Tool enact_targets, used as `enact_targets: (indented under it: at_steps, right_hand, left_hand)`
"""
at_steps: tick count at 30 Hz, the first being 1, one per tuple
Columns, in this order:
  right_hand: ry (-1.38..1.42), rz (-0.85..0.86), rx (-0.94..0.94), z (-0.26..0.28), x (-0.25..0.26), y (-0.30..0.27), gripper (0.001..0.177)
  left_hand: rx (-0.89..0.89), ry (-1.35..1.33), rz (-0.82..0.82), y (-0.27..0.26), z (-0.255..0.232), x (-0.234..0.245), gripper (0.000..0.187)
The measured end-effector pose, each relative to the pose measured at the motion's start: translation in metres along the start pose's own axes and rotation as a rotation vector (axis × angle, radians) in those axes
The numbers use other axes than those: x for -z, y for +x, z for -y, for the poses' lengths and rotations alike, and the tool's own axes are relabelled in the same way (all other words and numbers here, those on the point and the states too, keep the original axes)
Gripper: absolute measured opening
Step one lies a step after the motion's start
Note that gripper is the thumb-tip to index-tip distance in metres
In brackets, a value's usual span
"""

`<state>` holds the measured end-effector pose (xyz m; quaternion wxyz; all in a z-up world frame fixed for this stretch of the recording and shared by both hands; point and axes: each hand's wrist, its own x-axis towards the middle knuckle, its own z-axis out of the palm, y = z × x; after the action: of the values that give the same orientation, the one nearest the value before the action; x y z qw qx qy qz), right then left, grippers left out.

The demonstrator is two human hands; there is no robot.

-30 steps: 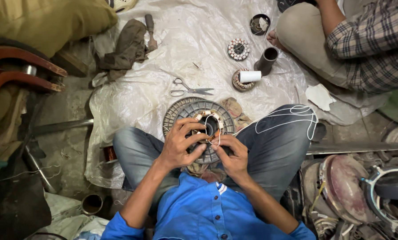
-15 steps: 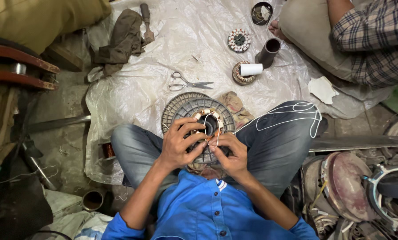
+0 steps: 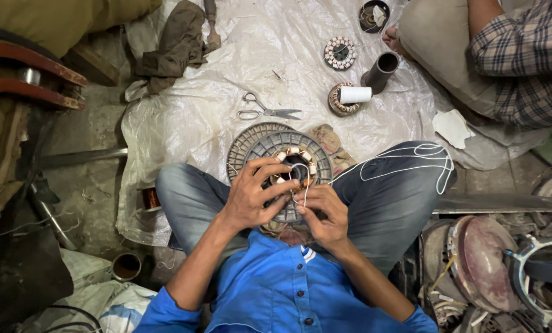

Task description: The person sits on the floor and ties white string around copper windings on a motor stator to secure them. They repeatedly wrap and pull the string, occasionally using scissors to cut it.

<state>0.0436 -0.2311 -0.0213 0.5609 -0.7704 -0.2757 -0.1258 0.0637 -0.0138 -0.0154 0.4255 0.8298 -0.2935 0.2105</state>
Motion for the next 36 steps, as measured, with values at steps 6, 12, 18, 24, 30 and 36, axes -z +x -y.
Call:
enact_targets:
  at_steps: [6,12,18,24,30,36]
  right_hand:
    - [-0.002,-0.055,-0.078,0.003,-0.002,-0.002,0.009]
    - [-0.078,-0.038,0.058,0.009,0.000,0.003,0.015]
    - [-0.013,0.012,0.231,0.011,-0.006,0.002,0.019]
    - [0.342,-0.077,-0.023,0.007,-0.021,-0.017,0.014]
    - [0.208,0.027,0.021,0.012,-0.020,-0.021,0.017]
    - [0.118,0.098,-0.023,0.029,-0.009,0.000,0.013]
  left_hand:
    - [-0.025,0.022,-0.026,-0.005,-0.002,-0.003,0.032]
    - [-0.014,0.006,-0.068,-0.006,-0.001,-0.006,0.026]
    - [0.004,0.002,-0.073,-0.005,-0.002,-0.005,0.025]
    - [0.014,0.003,-0.073,-0.001,-0.003,-0.003,0.024]
    - [0.020,-0.009,-0.057,-0.002,-0.002,-0.002,0.024]
    - [0.012,0.011,-0.055,-0.002,-0.003,0.000,0.026]
